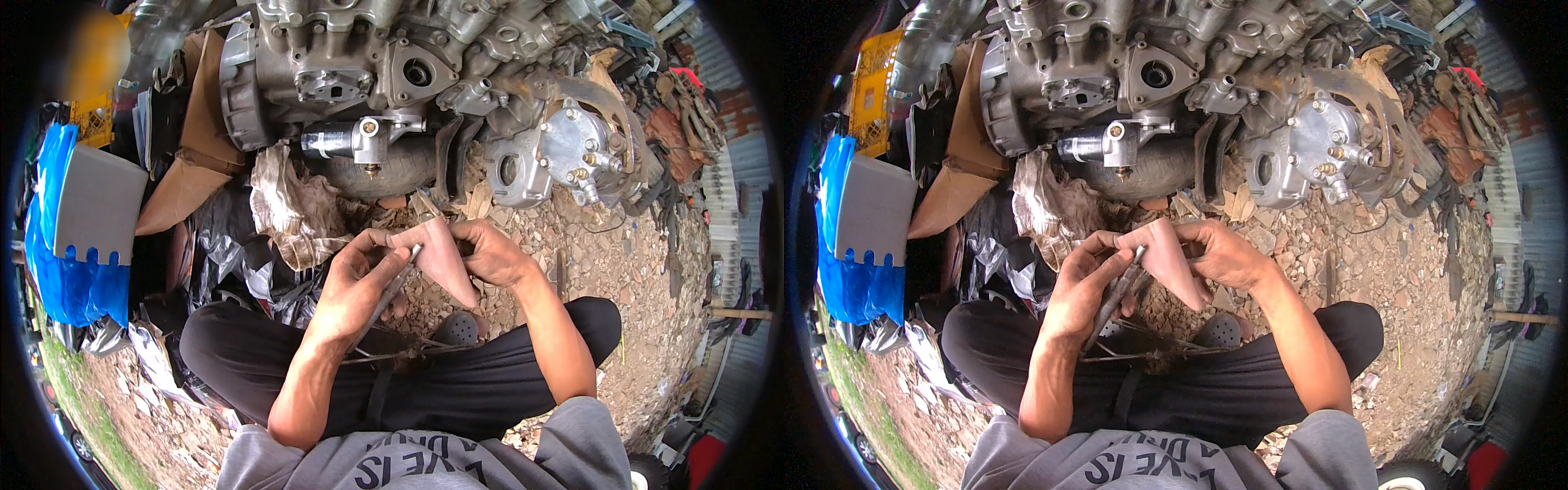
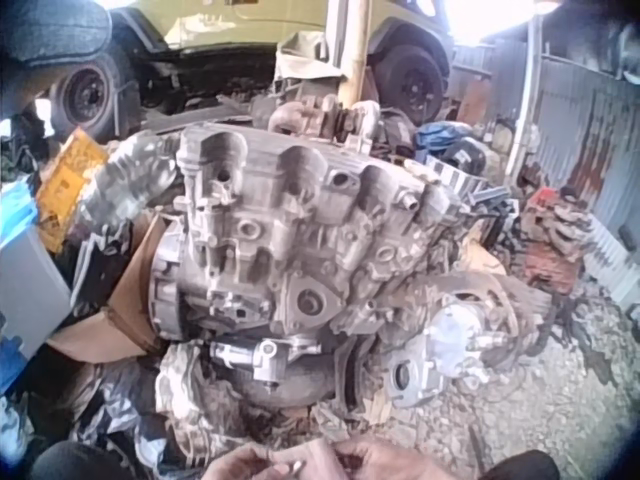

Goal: The person sits on the ground and uses pliers and a metal rod to disassemble and clean small cylindrical engine components. They repeatedly insert the rod into the parts, pull out debris, and wipe the components with a cloth.

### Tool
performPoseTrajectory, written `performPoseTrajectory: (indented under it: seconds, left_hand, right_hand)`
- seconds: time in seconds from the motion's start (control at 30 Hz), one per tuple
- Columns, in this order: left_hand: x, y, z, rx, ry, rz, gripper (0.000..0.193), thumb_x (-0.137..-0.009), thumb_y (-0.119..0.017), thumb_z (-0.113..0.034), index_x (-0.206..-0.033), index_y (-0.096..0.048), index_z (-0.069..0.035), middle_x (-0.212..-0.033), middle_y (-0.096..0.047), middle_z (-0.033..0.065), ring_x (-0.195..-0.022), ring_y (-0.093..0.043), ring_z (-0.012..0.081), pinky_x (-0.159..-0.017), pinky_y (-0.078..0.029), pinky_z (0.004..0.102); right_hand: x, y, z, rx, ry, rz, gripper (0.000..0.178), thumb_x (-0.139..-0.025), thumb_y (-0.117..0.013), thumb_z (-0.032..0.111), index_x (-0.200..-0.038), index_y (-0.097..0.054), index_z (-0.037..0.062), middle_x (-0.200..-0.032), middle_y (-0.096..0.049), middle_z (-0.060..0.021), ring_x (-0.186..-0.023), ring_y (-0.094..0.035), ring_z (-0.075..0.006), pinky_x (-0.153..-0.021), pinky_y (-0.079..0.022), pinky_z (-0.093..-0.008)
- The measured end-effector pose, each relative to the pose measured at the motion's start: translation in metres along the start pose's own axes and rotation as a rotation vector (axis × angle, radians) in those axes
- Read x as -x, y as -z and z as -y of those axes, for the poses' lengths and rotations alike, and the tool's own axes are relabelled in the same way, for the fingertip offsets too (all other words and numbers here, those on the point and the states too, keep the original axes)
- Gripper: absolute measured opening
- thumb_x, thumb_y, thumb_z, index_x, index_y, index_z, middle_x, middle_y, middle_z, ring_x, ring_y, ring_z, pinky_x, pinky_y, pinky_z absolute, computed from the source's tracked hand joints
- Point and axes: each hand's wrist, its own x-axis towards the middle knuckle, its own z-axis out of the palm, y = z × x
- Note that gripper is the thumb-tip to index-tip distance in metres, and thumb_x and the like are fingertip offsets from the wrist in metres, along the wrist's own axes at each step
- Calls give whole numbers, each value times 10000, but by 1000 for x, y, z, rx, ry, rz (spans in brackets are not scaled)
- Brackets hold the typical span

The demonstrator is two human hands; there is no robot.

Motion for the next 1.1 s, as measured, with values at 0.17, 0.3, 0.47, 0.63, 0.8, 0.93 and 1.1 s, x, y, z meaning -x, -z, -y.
performPoseTrajectory:
  seconds: [0.17,0.3,0.47,0.63,0.8,0.93,1.1]
  left_hand:
    - [-2,3,2,-53,-27,-25,178,-988,-658,-172,-997,-562,-22,-778,-636,65,-533,-629,130,-408,-453,230]
    - [-1,1,8,-102,-10,-34,194,-979,-680,-170,-1004,-573,-10,-804,-636,49,-580,-632,117,-455,-476,238]
    - [-3,-3,9,-92,-47,-18,231,-980,-659,-184,-1066,-547,-2,-853,-671,98,-581,-663,145,-469,-471,237]
    - [-5,5,9,-59,18,7,257,-998,-480,-236,-1063,-541,6,-871,-666,149,-617,-684,205,-501,-523,279]
    - [-3,19,14,-542,-20,223,393,-1003,-539,-353,-1049,-588,34,-773,-658,117,-716,-702,222,-650,-548,345]
    - [5,-5,31,-1157,-196,-123,597,-969,-584,-437,-1248,-528,88,-836,-679,328,-822,-675,498,-752,-529,556]
    - [-10,-1,17,-1061,-239,-177,450,-883,-730,-388,-1045,-679,29,-732,-688,240,-717,-693,426,-660,-543,484]
  right_hand:
    - [-4,-19,8,-149,32,-74,302,-923,-731,98,-1219,-696,47,-1016,-713,4,-893,-620,-48,-762,-507,-235]
    - [-9,-33,-2,-263,86,-145,240,-944,-714,106,-1168,-702,22,-1005,-713,-3,-887,-634,-59,-766,-515,-234]
    - [-6,-47,-5,-335,62,-235,219,-975,-684,152,-1129,-668,-4,-1008,-694,-35,-895,-658,-111,-799,-543,-262]
    - [-1,-55,3,-358,130,-274,242,-990,-662,182,-1145,-637,-3,-998,-662,-24,-877,-617,-96,-794,-503,-258]
    - [-3,-55,-5,-299,131,-447,211,-1000,-636,187,-1101,-659,3,-946,-650,-13,-793,-568,-82,-731,-454,-239]
    - [-10,-57,-4,-300,72,-538,205,-1011,-597,166,-1089,-683,-4,-879,-620,14,-757,-508,-61,-665,-391,-225]
    - [-27,-50,-2,-327,117,-430,212,-976,-620,151,-1089,-698,-10,-834,-589,22,-759,-498,-62,-673,-391,-243]
